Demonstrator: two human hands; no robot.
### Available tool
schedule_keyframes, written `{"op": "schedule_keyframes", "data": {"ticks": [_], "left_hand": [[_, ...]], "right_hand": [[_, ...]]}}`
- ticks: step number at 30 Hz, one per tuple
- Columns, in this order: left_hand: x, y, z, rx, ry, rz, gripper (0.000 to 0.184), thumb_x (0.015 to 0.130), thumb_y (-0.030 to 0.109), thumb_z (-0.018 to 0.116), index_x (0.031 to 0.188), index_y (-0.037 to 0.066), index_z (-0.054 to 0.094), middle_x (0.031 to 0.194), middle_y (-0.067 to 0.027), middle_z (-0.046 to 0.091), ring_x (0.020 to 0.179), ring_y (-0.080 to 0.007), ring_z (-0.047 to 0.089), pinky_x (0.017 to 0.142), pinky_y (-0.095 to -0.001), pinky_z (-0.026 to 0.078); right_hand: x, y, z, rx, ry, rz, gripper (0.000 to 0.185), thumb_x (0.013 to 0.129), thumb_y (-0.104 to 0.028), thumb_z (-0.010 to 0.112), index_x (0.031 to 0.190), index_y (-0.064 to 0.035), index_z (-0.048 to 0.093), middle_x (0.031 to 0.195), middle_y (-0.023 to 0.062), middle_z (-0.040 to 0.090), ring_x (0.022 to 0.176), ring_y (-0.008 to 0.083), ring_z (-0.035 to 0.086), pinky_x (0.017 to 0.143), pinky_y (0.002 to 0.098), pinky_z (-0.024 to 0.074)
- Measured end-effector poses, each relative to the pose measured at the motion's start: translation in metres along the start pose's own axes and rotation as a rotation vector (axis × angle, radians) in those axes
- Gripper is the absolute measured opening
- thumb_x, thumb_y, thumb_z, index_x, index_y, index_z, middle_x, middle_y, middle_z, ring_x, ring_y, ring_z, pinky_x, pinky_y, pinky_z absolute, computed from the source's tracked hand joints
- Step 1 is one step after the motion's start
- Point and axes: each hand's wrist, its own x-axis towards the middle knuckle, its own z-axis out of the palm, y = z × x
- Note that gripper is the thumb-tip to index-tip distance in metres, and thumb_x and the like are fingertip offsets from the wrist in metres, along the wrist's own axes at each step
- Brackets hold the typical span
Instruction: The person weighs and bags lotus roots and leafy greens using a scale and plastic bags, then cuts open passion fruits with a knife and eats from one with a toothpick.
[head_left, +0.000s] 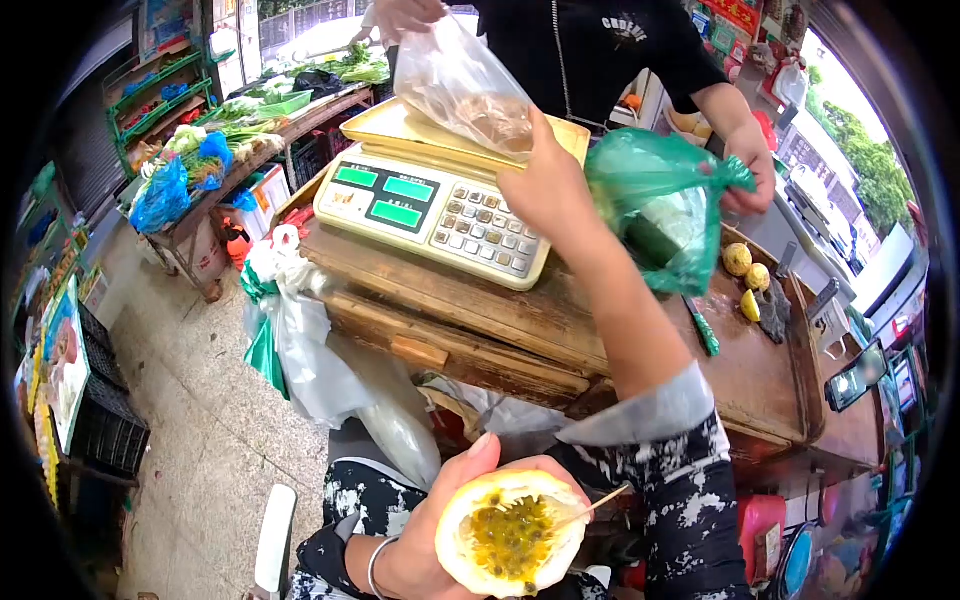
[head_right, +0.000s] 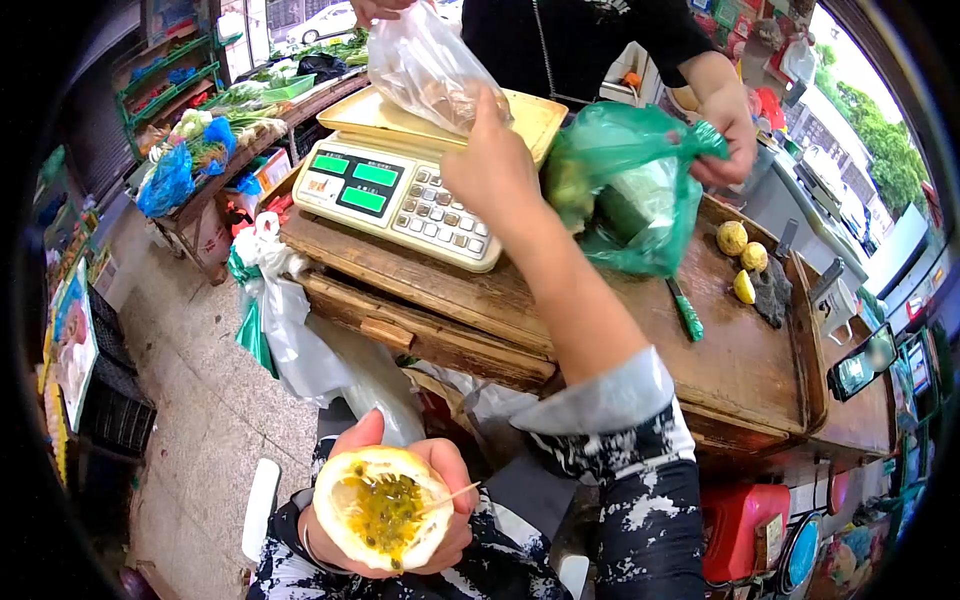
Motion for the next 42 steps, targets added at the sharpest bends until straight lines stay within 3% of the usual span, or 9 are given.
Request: {"op": "schedule_keyframes", "data": {"ticks": [10,14,18,20,23,30,34,38,42], "left_hand": [[-0.006,0.018,-0.004,0.011,0.028,0.014,0.072,0.088,0.063,0.03,0.098,-0.006,0.048,0.07,-0.0142,0.048,0.053,-0.0198,0.041,0.049,-0.0303,0.031],[-0.008,0.023,-0.005,0.022,0.037,0.013,0.072,0.088,0.064,0.029,0.097,-0.005,0.048,0.066,-0.0129,0.046,0.049,-0.0188,0.038,0.046,-0.0301,0.028],[-0.011,0.022,-0.015,-0.21,0.083,0.073,0.072,0.088,0.063,0.028,0.096,-0.005,0.047,0.061,-0.0106,0.043,0.046,-0.0175,0.035,0.044,-0.0296,0.026],[-0.01,0.024,-0.016,-0.125,-0.082,0.053,0.072,0.088,0.063,0.026,0.095,-0.005,0.047,0.058,-0.009,0.041,0.045,-0.0168,0.034,0.043,-0.0288,0.025],[-0.008,0.03,0.005,0.168,0.152,0.042,0.072,0.089,0.063,0.025,0.095,-0.005,0.046,0.056,-0.0085,0.04,0.044,-0.0167,0.033,0.043,-0.0283,0.024],[-0.002,0.027,0.001,0.072,0.128,0.019,0.072,0.088,0.063,0.027,0.095,-0.006,0.046,0.058,-0.0089,0.041,0.045,-0.017,0.034,0.043,-0.028,0.025],[0.0,0.027,-0.003,0.051,0.124,0.018,0.073,0.087,0.064,0.029,0.096,-0.006,0.046,0.059,-0.0092,0.042,0.045,-0.0172,0.035,0.043,-0.0285,0.026],[0.008,0.024,-0.003,-0.002,0.15,0.035,0.071,0.09,0.061,0.026,0.097,-0.006,0.048,0.063,-0.0104,0.048,0.044,-0.0166,0.039,0.04,-0.0267,0.028],[0.029,0.021,-0.025,-0.142,-0.004,0.004,0.071,0.091,0.059,0.024,0.098,-0.005,0.053,0.072,-0.012,0.057,0.046,-0.0177,0.045,0.037,-0.0245,0.033]], "right_hand": [[0.034,0.001,0.002,-0.014,-0.328,0.236,0.065,0.068,-0.01,0.051,0.13,0.004,0.035,0.083,0.0218,0.064,0.077,0.0293,0.065,0.073,0.0363,0.0497],[0.002,0.007,-0.003,0.038,-0.185,0.094,0.076,0.069,-0.011,0.051,0.138,0.0019,0.024,0.096,0.0263,0.062,0.092,0.036,0.061,0.084,0.0382,0.0467],[-0.02,0.027,-0.013,-0.114,0.174,0.293,0.077,0.07,-0.014,0.053,0.139,0.0019,0.022,0.104,0.0282,0.059,0.1,0.0394,0.057,0.09,0.0389,0.0441],[-0.016,0.079,-0.019,-0.293,0.198,0.358,0.079,0.071,-0.017,0.054,0.14,0.0015,0.019,0.103,0.0282,0.06,0.1,0.0392,0.057,0.09,0.0401,0.0441],[-0.026,0.095,-0.029,-0.415,0.051,0.471,0.081,0.071,-0.019,0.054,0.141,0.0008,0.017,0.101,0.0278,0.061,0.099,0.0386,0.058,0.088,0.0411,0.0444],[-0.037,0.085,-0.039,-0.438,0.067,0.481,0.081,0.072,-0.017,0.051,0.142,-0.0014,0.014,0.088,0.0217,0.064,0.087,0.0359,0.061,0.079,0.0423,0.0465],[-0.063,0.041,-0.053,-0.259,0.269,0.283,0.07,0.074,-0.015,0.05,0.139,-0.0044,0.028,0.06,0.0084,0.06,0.058,0.0244,0.058,0.061,0.0366,0.0472],[-0.106,0.007,-0.076,0.528,-0.021,0.262,0.043,0.081,-0.021,0.05,0.115,0.0038,0.057,0.057,-0.0005,0.049,0.053,0.0034,0.042,0.05,0.0177,0.0323],[-0.169,-0.019,-0.103,0.934,-0.294,0.279,0.073,0.081,-0.054,0.051,0.116,0.0099,0.054,0.068,0.002,0.052,0.061,0.0063,0.046,0.053,0.019,0.033]]}}
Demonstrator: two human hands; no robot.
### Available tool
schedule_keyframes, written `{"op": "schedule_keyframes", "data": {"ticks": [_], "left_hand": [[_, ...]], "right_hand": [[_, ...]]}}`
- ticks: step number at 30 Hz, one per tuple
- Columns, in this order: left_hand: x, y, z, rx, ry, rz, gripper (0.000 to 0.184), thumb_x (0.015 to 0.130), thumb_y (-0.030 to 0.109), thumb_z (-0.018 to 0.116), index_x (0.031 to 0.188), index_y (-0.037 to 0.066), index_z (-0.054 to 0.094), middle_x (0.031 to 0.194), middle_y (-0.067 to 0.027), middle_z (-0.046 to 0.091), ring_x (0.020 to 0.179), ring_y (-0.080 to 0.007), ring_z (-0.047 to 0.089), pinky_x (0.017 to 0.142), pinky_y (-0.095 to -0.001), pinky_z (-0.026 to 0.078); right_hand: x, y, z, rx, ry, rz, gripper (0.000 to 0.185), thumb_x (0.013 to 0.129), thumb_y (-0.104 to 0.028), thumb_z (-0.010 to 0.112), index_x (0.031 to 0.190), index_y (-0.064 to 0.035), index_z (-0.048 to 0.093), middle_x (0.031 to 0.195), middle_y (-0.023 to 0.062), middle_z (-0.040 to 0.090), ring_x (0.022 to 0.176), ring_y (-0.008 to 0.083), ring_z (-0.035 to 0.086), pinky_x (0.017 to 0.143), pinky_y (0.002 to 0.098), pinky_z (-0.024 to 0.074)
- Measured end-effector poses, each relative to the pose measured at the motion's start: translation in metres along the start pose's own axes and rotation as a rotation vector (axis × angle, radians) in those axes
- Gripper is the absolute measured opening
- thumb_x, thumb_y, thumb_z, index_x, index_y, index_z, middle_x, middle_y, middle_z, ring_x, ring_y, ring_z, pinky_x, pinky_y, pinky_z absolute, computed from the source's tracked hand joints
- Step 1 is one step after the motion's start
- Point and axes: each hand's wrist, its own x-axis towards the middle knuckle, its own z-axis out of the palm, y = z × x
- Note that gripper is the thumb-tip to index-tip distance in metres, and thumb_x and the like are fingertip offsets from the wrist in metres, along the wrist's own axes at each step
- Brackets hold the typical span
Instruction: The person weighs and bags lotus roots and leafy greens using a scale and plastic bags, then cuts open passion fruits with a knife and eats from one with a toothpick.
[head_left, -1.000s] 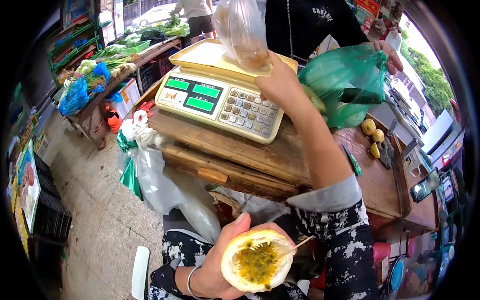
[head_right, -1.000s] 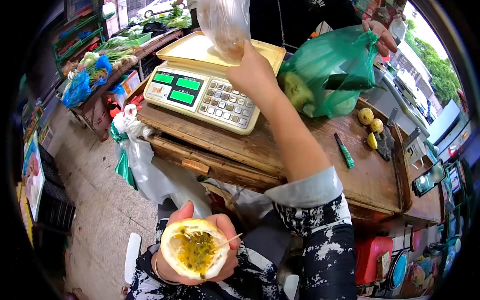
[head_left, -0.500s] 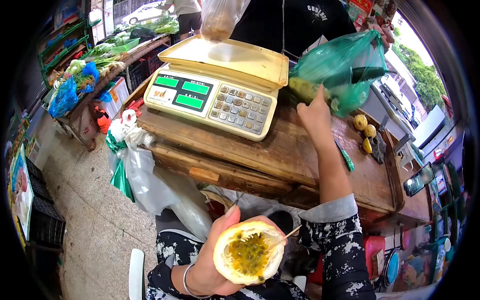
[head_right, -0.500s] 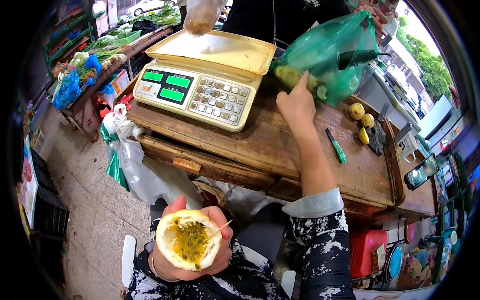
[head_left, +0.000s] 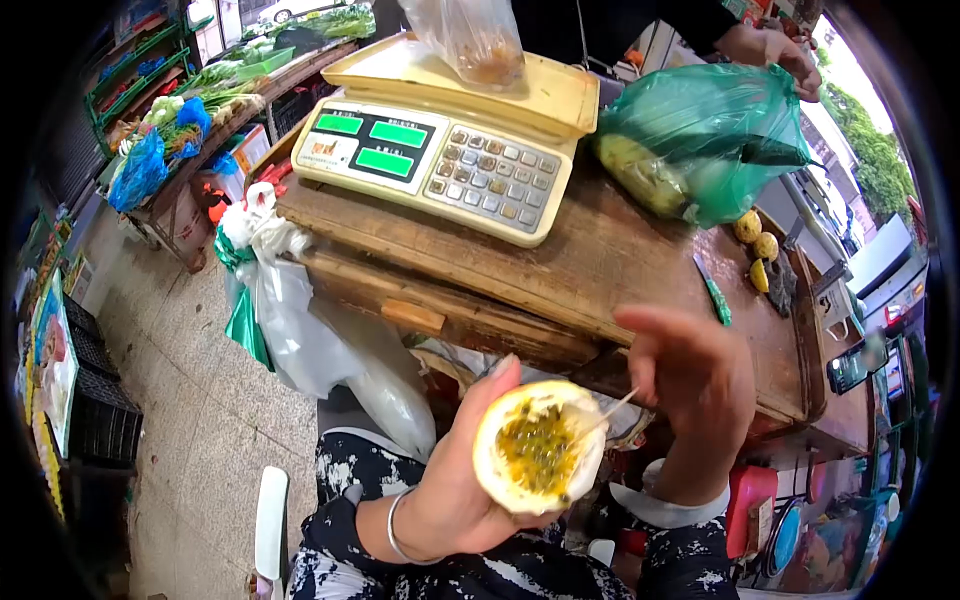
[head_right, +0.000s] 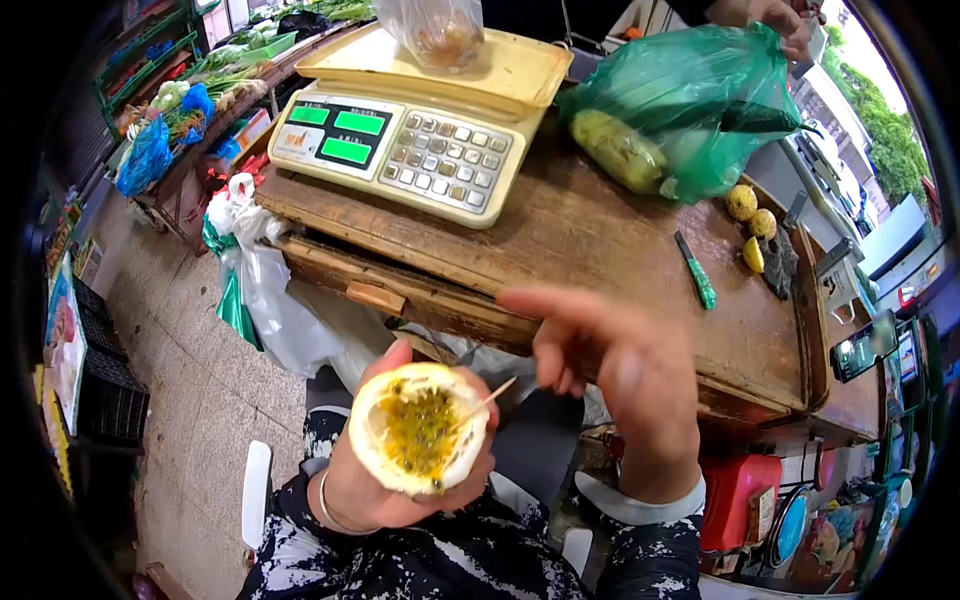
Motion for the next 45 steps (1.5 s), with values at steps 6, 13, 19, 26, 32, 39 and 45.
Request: {"op": "schedule_keyframes", "data": {"ticks": [6,13,19,26,32,39,45], "left_hand": [[0.026,-0.009,-0.021,0.002,-0.098,-0.037,0.064,0.091,0.06,0.026,0.105,0.006,0.058,0.081,-0.0097,0.06,0.052,-0.0193,0.05,0.038,-0.0241,0.036],[0.036,-0.03,-0.009,0.226,0.04,0.025,0.054,0.092,0.057,0.031,0.096,0.012,0.061,0.072,-0.003,0.062,0.047,-0.0113,0.052,0.034,-0.0197,0.033],[0.043,-0.049,-0.015,0.201,-0.009,0.009,0.061,0.092,0.058,0.025,0.101,0.008,0.058,0.073,-0.0076,0.059,0.047,-0.0157,0.048,0.036,-0.0229,0.033],[0.046,-0.052,-0.015,0.201,-0.002,-0.01,0.063,0.092,0.059,0.024,0.1,0.005,0.058,0.071,-0.0091,0.058,0.044,-0.0167,0.043,0.037,-0.0228,0.03],[0.054,-0.049,-0.013,0.355,0.088,0.051,0.052,0.093,0.054,0.031,0.09,0.012,0.061,0.065,-0.0038,0.059,0.042,-0.0121,0.047,0.034,-0.0202,0.031],[0.064,-0.05,-0.022,0.353,0.035,0.011,0.063,0.092,0.058,0.026,0.097,0.005,0.06,0.069,-0.0089,0.06,0.044,-0.0152,0.042,0.038,-0.0235,0.031],[0.071,-0.046,-0.021,0.363,0.089,0.072,0.064,0.091,0.058,0.028,0.096,0.004,0.061,0.07,-0.008,0.06,0.044,-0.0134,0.043,0.038,-0.0222,0.03]], "right_hand": [[-0.022,0.004,-0.011,-0.212,-0.044,-0.281,0.042,0.073,-0.022,0.072,0.104,0.0051,0.064,0.074,0.0072,0.059,0.065,0.0117,0.053,0.056,0.0223,0.038],[-0.037,-0.002,-0.021,-0.286,0.018,-0.232,0.025,0.073,0.001,0.07,0.096,0.0052,0.066,0.076,0.0085,0.061,0.067,0.0129,0.057,0.062,0.0221,0.0432],[-0.056,-0.006,-0.034,-0.014,0.002,-0.07,0.027,0.077,-0.001,0.068,0.103,0.0036,0.064,0.087,0.0072,0.061,0.074,0.0098,0.056,0.067,0.0207,0.0438],[-0.061,0.007,-0.045,-0.129,-0.006,-0.127,0.019,0.077,0.0,0.068,0.095,0.0024,0.066,0.084,0.0062,0.061,0.074,0.009,0.056,0.066,0.02,0.0435],[-0.057,-0.002,-0.055,-0.509,0.064,-0.425,0.015,0.069,-0.004,0.074,0.083,-0.0032,0.069,0.072,0.0065,0.061,0.065,0.0156,0.057,0.06,0.0254,0.0411],[-0.039,0.001,-0.058,-0.755,0.066,-0.629,0.015,0.065,-0.01,0.076,0.076,-0.007,0.067,0.071,0.0035,0.06,0.063,0.0201,0.055,0.06,0.029,0.0382],[-0.061,-0.007,-0.058,-1.01,0.076,-0.599,0.018,0.061,-0.014,0.077,0.074,-0.0097,0.065,0.07,-0.0001,0.059,0.065,0.0174,0.054,0.061,0.0295,0.0365]]}}
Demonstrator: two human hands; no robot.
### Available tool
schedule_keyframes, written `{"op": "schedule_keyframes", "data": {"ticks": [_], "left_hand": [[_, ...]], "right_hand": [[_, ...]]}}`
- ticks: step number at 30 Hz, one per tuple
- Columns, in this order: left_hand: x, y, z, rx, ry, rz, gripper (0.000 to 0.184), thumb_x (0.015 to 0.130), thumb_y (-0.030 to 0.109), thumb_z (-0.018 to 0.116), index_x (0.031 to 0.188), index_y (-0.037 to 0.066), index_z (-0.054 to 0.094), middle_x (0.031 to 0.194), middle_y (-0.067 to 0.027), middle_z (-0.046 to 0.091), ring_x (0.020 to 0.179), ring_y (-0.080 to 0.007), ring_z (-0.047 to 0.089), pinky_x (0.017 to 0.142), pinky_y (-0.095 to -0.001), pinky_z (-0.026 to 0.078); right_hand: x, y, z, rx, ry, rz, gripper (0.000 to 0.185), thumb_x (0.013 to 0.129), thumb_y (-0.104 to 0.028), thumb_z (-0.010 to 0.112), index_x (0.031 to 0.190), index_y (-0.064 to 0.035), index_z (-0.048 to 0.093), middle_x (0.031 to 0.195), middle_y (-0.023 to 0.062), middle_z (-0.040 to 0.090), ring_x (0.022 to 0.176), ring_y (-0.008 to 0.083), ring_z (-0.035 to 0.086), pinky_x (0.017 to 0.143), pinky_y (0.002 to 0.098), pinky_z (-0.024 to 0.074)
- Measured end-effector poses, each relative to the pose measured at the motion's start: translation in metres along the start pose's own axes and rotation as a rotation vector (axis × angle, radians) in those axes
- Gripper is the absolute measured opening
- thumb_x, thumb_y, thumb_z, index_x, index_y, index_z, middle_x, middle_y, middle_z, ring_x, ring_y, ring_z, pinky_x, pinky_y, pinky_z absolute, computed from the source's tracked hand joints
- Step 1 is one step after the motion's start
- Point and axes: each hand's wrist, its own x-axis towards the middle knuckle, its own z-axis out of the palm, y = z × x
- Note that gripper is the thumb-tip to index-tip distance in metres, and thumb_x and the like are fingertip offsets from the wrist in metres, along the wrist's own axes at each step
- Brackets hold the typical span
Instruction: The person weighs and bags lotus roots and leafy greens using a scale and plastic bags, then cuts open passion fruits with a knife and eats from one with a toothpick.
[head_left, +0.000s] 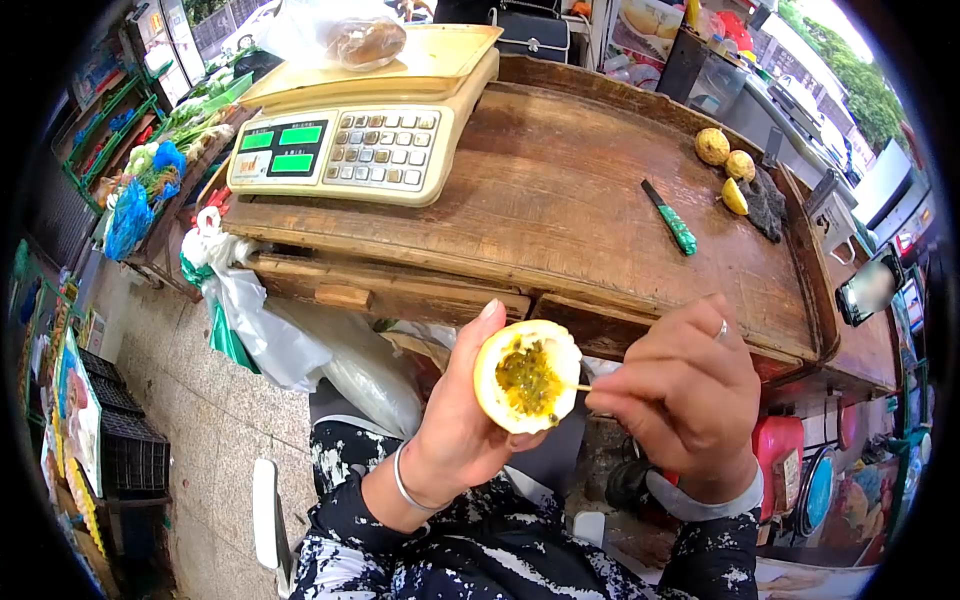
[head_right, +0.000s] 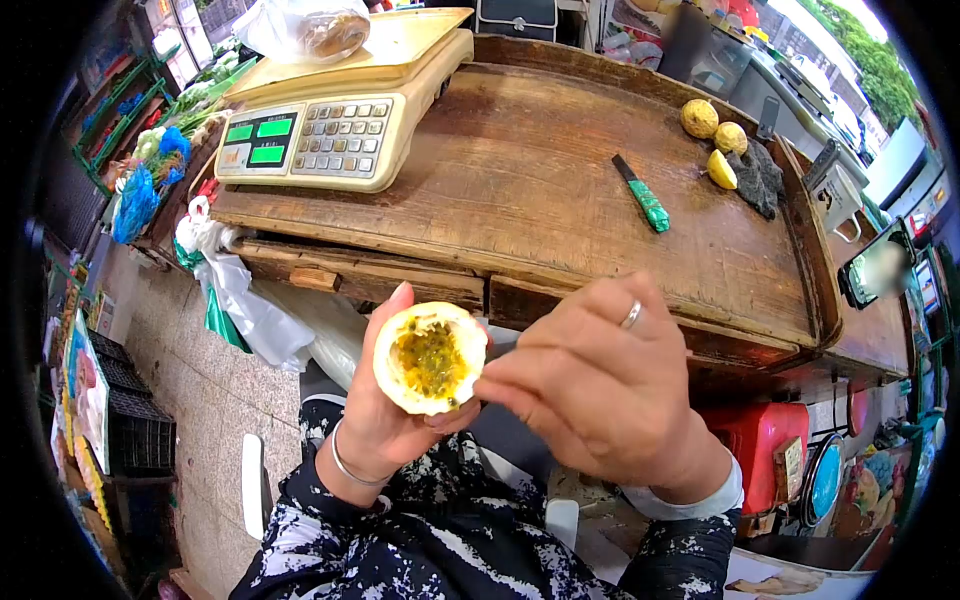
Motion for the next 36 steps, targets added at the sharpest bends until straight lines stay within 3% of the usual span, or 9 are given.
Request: {"op": "schedule_keyframes", "data": {"ticks": [6,15,21,24,29,31,32,33,36], "left_hand": [[0.009,-0.006,0.013,0.07,0.205,0.029,0.051,0.093,0.054,0.034,0.089,0.01,0.059,0.066,-0.0015,0.058,0.046,-0.0084,0.047,0.035,-0.0195,0.032],[0.008,-0.004,0.004,0.148,0.054,0.098,0.052,0.094,0.052,0.031,0.092,0.009,0.061,0.065,-0.0015,0.059,0.043,-0.0082,0.049,0.033,-0.0187,0.031],[0.003,-0.001,0.018,0.128,0.079,0.132,0.05,0.095,0.048,0.033,0.092,0.006,0.058,0.076,-0.0041,0.061,0.063,-0.0095,0.058,0.052,-0.0225,0.047],[-0.009,-0.001,0.028,0.378,0.025,0.165,0.069,0.093,0.057,0.018,0.093,-0.002,0.054,0.076,-0.0086,0.061,0.065,-0.0137,0.059,0.058,-0.0251,0.048],[-0.052,0.004,0.056,0.593,-0.004,0.084,0.085,0.085,0.07,0.024,0.095,-0.009,0.053,0.082,-0.0179,0.062,0.07,-0.0204,0.06,0.065,-0.0277,0.049],[-0.061,-0.002,0.048,0.575,0.009,0.126,0.089,0.082,0.073,0.026,0.093,-0.01,0.053,0.083,-0.0193,0.062,0.07,-0.0211,0.06,0.066,-0.0275,0.049],[-0.06,0.0,0.048,0.481,-0.206,0.078,0.083,0.082,0.07,0.035,0.099,-0.01,0.051,0.087,-0.0184,0.061,0.074,-0.0199,0.059,0.069,-0.0278,0.05],[-0.062,-0.003,0.049,0.429,-0.257,0.048,0.083,0.081,0.07,0.038,0.1,-0.01,0.05,0.09,-0.0178,0.06,0.076,-0.0192,0.059,0.07,-0.0279,0.05],[-0.069,-0.008,0.056,0.193,-0.369,-0.032,0.083,0.079,0.069,0.045,0.104,-0.01,0.048,0.095,-0.0167,0.059,0.081,-0.018,0.059,0.074,-0.028,0.05]], "right_hand": [[0.003,0.0,0.008,0.034,0.004,-0.075,0.022,0.057,-0.014,0.077,0.075,-0.0116,0.064,0.073,-0.0015,0.059,0.066,0.0161,0.054,0.062,0.0308,0.0357],[0.001,0.024,0.013,0.077,0.122,0.031,0.013,0.066,-0.013,0.076,0.073,-0.0113,0.065,0.068,-0.0008,0.06,0.061,0.0157,0.053,0.066,0.0296,0.0335],[-0.003,0.011,0.003,0.246,0.116,0.077,0.017,0.063,-0.014,0.079,0.073,-0.0092,0.066,0.068,0.0005,0.059,0.061,0.0161,0.053,0.062,0.029,0.0339],[-0.005,0.009,0.002,0.25,0.237,0.076,0.02,0.061,-0.013,0.081,0.075,-0.0088,0.067,0.067,0.0001,0.058,0.06,0.0149,0.051,0.061,0.0294,0.0331],[0.005,-0.004,-0.036,0.441,-0.006,-0.153,0.026,0.057,-0.02,0.084,0.076,-0.0125,0.068,0.072,-0.0038,0.057,0.063,0.0111,0.048,0.059,0.029,0.0287],[0.004,-0.015,-0.045,0.479,-0.02,-0.175,0.011,0.07,-0.026,0.076,0.073,-0.0213,0.067,0.07,-0.0112,0.057,0.071,0.0065,0.048,0.072,0.0293,0.0302],[0.004,-0.018,-0.038,0.491,0.133,-0.236,0.012,0.073,-0.011,0.072,0.071,-0.0217,0.066,0.071,-0.0134,0.059,0.066,0.0022,0.048,0.072,0.0254,0.0322],[0.009,-0.019,-0.043,0.427,0.157,-0.35,0.021,0.07,-0.031,0.074,0.082,-0.0184,0.063,0.072,-0.0042,0.054,0.068,0.0128,0.046,0.065,0.0326,0.0332],[0.014,-0.035,-0.062,0.303,0.039,-0.311,0.023,0.071,-0.032,0.074,0.086,-0.0199,0.062,0.073,-0.0055,0.053,0.068,0.0125,0.045,0.067,0.0316,0.0322]]}}
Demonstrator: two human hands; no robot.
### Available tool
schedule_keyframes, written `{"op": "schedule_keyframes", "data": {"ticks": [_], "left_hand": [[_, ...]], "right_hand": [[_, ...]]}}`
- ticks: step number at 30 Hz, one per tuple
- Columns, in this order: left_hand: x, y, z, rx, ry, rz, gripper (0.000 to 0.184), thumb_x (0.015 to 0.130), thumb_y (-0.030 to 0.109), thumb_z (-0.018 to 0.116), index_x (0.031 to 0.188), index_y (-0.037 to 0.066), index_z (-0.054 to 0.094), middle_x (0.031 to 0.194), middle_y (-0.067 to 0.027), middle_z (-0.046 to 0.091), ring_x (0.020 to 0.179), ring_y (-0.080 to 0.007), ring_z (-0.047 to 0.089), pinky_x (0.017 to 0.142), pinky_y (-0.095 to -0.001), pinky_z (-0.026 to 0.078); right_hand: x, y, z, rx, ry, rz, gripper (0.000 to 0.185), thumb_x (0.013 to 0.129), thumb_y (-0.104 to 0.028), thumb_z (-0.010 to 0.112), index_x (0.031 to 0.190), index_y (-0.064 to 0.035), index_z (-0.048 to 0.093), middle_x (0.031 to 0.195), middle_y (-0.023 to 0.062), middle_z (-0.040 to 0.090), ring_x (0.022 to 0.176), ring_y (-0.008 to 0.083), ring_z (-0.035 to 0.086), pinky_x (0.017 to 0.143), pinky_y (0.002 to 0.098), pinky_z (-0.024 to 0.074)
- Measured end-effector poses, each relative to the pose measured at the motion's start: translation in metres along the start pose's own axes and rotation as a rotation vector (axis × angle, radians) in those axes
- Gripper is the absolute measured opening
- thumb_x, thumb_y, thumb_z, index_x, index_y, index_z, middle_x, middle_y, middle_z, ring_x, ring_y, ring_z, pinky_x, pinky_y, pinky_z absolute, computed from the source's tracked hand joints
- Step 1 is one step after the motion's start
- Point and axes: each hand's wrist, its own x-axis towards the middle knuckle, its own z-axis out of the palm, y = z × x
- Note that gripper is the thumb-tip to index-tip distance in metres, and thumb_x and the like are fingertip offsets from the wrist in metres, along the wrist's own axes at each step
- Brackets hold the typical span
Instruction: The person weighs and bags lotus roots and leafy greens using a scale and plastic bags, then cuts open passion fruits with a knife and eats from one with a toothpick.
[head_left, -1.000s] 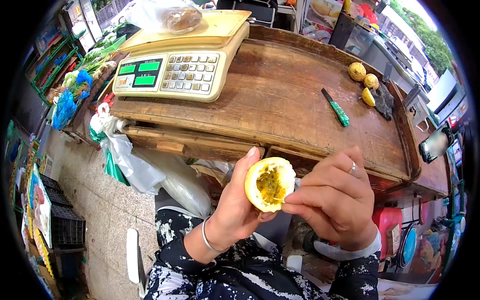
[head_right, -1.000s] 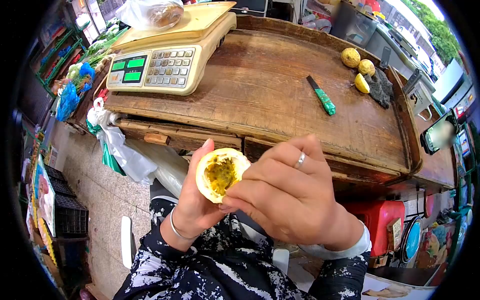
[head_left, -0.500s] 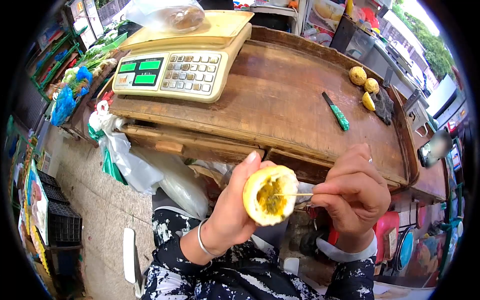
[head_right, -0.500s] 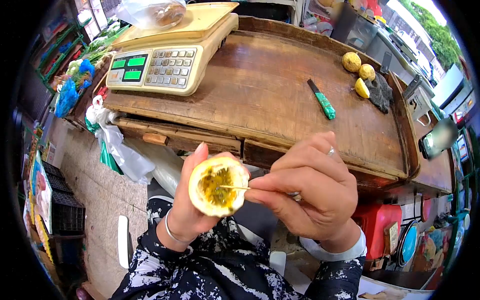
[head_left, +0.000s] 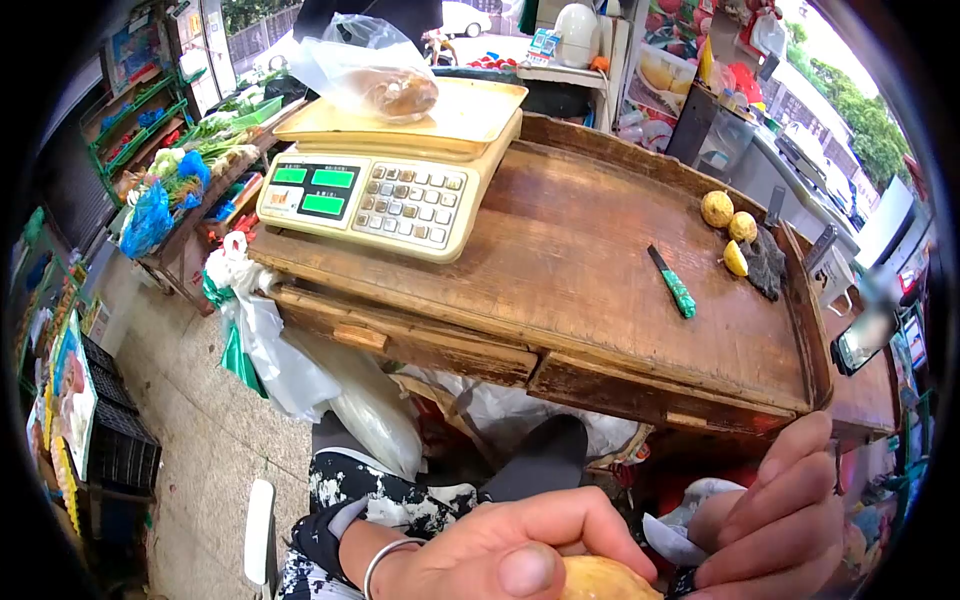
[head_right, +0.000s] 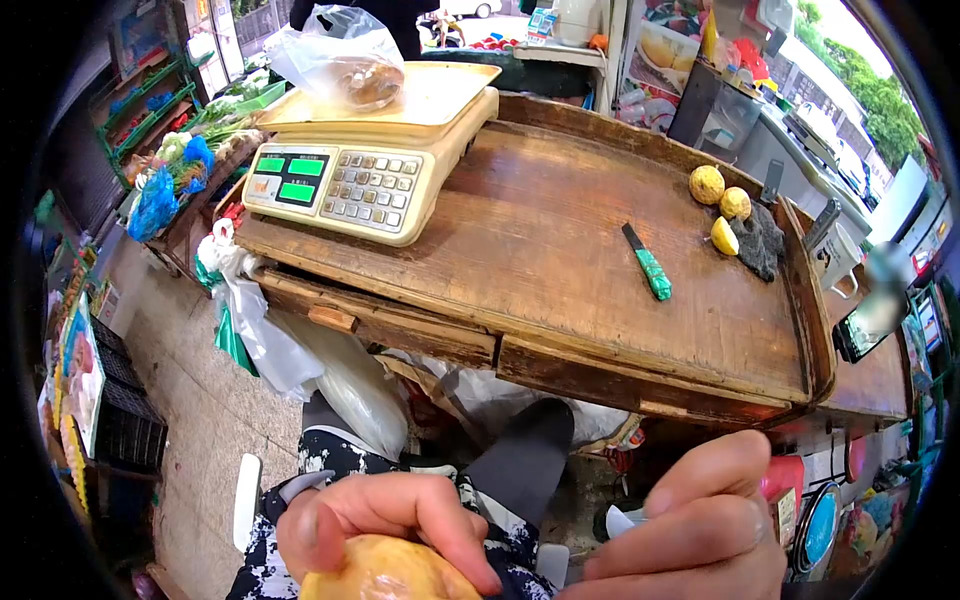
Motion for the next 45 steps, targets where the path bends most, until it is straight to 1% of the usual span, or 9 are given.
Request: {"op": "schedule_keyframes", "data": {"ticks": [3,9,10,21,28,33,38,42,45], "left_hand": [[-0.004,0.002,0.0,0.087,0.019,-0.046,0.084,0.079,0.07,0.045,0.105,-0.01,0.047,0.096,-0.0175,0.059,0.083,-0.0183,0.06,0.073,-0.0281,0.049],[-0.006,0.008,0.003,0.184,-0.069,-0.055,0.086,0.079,0.071,0.043,0.106,-0.01,0.046,0.097,-0.0175,0.059,0.085,-0.0182,0.059,0.075,-0.0292,0.049],[-0.007,0.007,0.006,0.167,-0.051,-0.047,0.086,0.079,0.071,0.043,0.106,-0.01,0.046,0.097,-0.0176,0.059,0.085,-0.0179,0.059,0.075,-0.0291,0.049],[0.002,0.012,0.004,0.063,-0.228,0.056,0.086,0.08,0.071,0.041,0.107,-0.011,0.047,0.096,-0.0175,0.06,0.085,-0.0173,0.059,0.074,-0.0276,0.049],[0.012,0.007,-0.007,0.179,-0.124,0.015,0.082,0.086,0.068,0.029,0.102,-0.01,0.051,0.091,-0.0168,0.062,0.077,-0.0174,0.06,0.069,-0.0274,0.049],[0.013,0.007,0.006,-0.164,0.0,-0.046,0.082,0.087,0.066,0.024,0.097,-0.009,0.054,0.086,-0.0168,0.063,0.073,-0.0192,0.06,0.066,-0.0283,0.048],[0.028,-0.002,-0.012,-0.177,-0.18,0.088,0.079,0.089,0.063,0.024,0.098,-0.01,0.054,0.085,-0.0165,0.063,0.069,-0.0191,0.06,0.06,-0.0292,0.049],[0.019,0.016,0.01,0.195,0.425,-0.065,0.087,0.082,0.072,0.025,0.083,-0.009,0.056,0.08,-0.0186,0.062,0.071,-0.0204,0.059,0.065,-0.0259,0.046],[0.033,0.027,0.012,0.22,0.496,-0.084,0.083,0.086,0.067,0.024,0.085,-0.009,0.057,0.075,-0.0143,0.062,0.064,-0.0174,0.058,0.059,-0.0246,0.046]], "right_hand": [[0.006,-0.001,-0.003,0.037,-0.124,0.054,0.024,0.075,0.0,0.066,0.066,-0.0219,0.063,0.068,-0.0135,0.058,0.06,0.0013,0.049,0.07,0.0226,0.0334],[-0.005,-0.001,0.011,0.004,0.201,-0.007,0.022,0.079,-0.013,0.068,0.067,-0.0228,0.053,0.059,-0.01,0.047,0.059,0.0024,0.045,0.066,0.0264,0.0314],[0.001,-0.004,0.002,0.014,0.093,-0.055,0.022,0.068,-0.032,0.076,0.082,-0.0192,0.064,0.073,-0.0053,0.054,0.069,0.0121,0.046,0.067,0.0314,0.0317],[0.008,0.007,0.003,0.607,-0.119,0.134,0.02,0.068,-0.023,0.08,0.076,-0.0084,0.069,0.075,0.0014,0.059,0.069,0.0144,0.051,0.064,0.0317,0.0314],[0.003,0.007,-0.019,0.259,-0.143,0.1,0.023,0.072,-0.03,0.074,0.082,-0.0132,0.061,0.076,0.0003,0.057,0.068,0.0155,0.05,0.071,0.0357,0.0335],[-0.003,0.01,-0.012,0.086,-0.058,0.078,0.026,0.071,-0.032,0.073,0.08,-0.0145,0.058,0.07,-0.0015,0.054,0.066,0.0155,0.049,0.07,0.0369,0.0344],[-0.006,0.011,-0.004,0.073,-0.031,0.102,0.022,0.069,-0.031,0.074,0.078,-0.0152,0.06,0.068,-0.0032,0.052,0.065,0.0148,0.046,0.068,0.0353,0.0343],[-0.021,0.018,0.011,-0.121,0.205,0.193,0.026,0.076,-0.042,0.07,0.069,-0.0231,0.052,0.063,-0.0078,0.045,0.062,0.008,0.041,0.066,0.0311,0.0285],[-0.018,0.023,0.015,-0.166,0.177,0.208,0.029,0.076,-0.043,0.068,0.069,-0.0192,0.053,0.064,-0.0056,0.046,0.061,0.0109,0.039,0.066,0.0323,0.028]]}}
